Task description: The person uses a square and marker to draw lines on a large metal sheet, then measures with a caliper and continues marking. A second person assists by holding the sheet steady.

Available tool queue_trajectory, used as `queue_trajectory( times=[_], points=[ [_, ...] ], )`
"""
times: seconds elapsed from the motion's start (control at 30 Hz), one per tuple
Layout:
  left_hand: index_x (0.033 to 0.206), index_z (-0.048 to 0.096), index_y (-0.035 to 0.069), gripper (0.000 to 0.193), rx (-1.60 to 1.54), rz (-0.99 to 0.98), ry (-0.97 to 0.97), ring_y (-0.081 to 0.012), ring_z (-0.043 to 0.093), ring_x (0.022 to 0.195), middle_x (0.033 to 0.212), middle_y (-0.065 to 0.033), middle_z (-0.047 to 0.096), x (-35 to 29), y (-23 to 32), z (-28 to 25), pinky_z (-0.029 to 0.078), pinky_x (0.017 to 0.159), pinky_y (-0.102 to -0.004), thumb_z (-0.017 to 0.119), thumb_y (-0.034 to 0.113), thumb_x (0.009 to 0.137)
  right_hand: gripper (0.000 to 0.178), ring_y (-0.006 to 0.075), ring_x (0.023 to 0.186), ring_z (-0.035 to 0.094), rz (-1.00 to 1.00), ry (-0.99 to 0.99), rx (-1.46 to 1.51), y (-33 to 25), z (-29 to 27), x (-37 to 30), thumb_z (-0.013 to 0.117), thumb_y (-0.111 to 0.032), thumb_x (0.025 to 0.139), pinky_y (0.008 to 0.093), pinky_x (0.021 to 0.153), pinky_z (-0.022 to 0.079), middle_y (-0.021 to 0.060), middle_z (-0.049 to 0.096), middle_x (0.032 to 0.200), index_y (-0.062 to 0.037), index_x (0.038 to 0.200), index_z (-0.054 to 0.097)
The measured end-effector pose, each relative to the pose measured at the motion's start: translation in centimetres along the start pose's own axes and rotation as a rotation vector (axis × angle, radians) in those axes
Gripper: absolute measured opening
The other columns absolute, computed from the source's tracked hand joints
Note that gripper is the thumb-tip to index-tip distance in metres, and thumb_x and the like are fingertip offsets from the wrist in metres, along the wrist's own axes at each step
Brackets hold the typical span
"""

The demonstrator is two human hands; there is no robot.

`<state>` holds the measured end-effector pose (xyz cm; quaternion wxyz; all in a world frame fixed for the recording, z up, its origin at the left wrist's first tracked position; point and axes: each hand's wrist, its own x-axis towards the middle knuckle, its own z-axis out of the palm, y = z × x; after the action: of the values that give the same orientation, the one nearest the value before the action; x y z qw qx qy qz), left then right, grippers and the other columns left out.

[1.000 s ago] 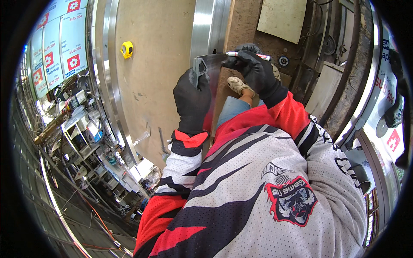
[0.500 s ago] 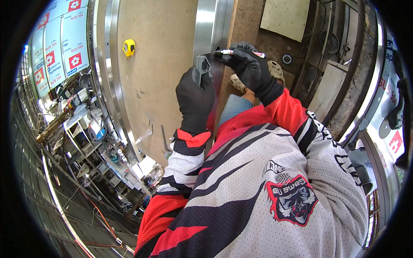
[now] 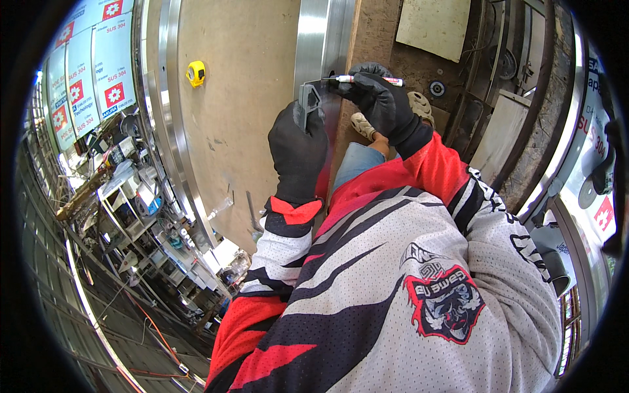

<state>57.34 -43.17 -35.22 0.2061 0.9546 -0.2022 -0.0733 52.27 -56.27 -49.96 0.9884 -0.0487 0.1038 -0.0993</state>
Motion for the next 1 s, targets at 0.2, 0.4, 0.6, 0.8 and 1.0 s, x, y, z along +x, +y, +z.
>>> queue_trajectory(
  times=[0.2, 0.4, 0.6, 0.8, 1.0],
  points=[
    [0.101, 0.068, 0.000, 0.022, -0.003, -0.003, -0.013, -0.0438, 0.067, 0.083, 0.090, -0.0236, 0.069, 0.1, -0.3, 0.0, 0.053, 0.072, -0.0463, 0.068, 0.018, 0.089, 0.015, 0.0238, 0.098, 0.070, -0.007, 0.001, -0.005, 0.2, 0.0, 0.0, 0.062, -0.008, 0.098, 0.0410, 0.096, 0.056, 0.0127, 0.070, 0.106, -0.0031, 0.113, 0.060],
    [0.100, 0.069, 0.000, 0.018, 0.011, 0.085, -0.052, -0.0433, 0.068, 0.086, 0.096, -0.0243, 0.070, -0.9, 1.6, -3.6, 0.055, 0.078, -0.0449, 0.071, 0.013, 0.087, 0.015, 0.0273, 0.099, 0.071, -0.085, -0.016, 0.186, -3.5, -0.3, -0.6, 0.058, -0.006, 0.098, 0.0490, 0.101, 0.054, 0.0136, 0.070, 0.105, -0.0029, 0.112, 0.061],
    [0.112, 0.063, -0.002, 0.024, -0.461, -0.194, -0.099, -0.0267, 0.070, 0.090, 0.103, -0.0167, 0.069, -5.0, 2.7, -15.3, 0.059, 0.077, -0.0440, 0.070, 0.009, 0.092, 0.019, 0.0314, 0.103, 0.070, -0.210, -0.076, 0.055, -10.8, 1.6, -2.2, 0.052, -0.013, 0.100, 0.0587, 0.111, 0.044, 0.0143, 0.071, 0.093, -0.0030, 0.111, 0.065],
    [0.133, 0.050, 0.004, 0.041, -1.293, -0.197, 0.113, -0.0306, 0.068, 0.094, 0.118, -0.0183, 0.061, -7.8, -3.9, -19.0, 0.062, 0.073, -0.0504, 0.064, 0.016, 0.097, 0.021, 0.0344, 0.112, 0.066, -0.332, -0.248, -0.064, -17.3, 7.3, -2.5, 0.055, -0.020, 0.099, 0.0585, 0.112, 0.042, 0.0148, 0.070, 0.094, -0.0049, 0.110, 0.065],
    [0.134, 0.049, 0.003, 0.058, -1.008, 0.053, 0.267, -0.0225, 0.063, 0.102, 0.120, -0.0114, 0.061, -8.3, -6.0, -12.5, 0.054, 0.086, -0.0380, 0.076, 0.010, 0.083, 0.021, 0.0369, 0.107, 0.069, -0.329, -0.223, -0.285, -17.2, 12.0, -1.1, 0.058, -0.022, 0.097, 0.0590, 0.109, 0.044, 0.0152, 0.073, 0.094, -0.0045, 0.108, 0.066]
  ],
)
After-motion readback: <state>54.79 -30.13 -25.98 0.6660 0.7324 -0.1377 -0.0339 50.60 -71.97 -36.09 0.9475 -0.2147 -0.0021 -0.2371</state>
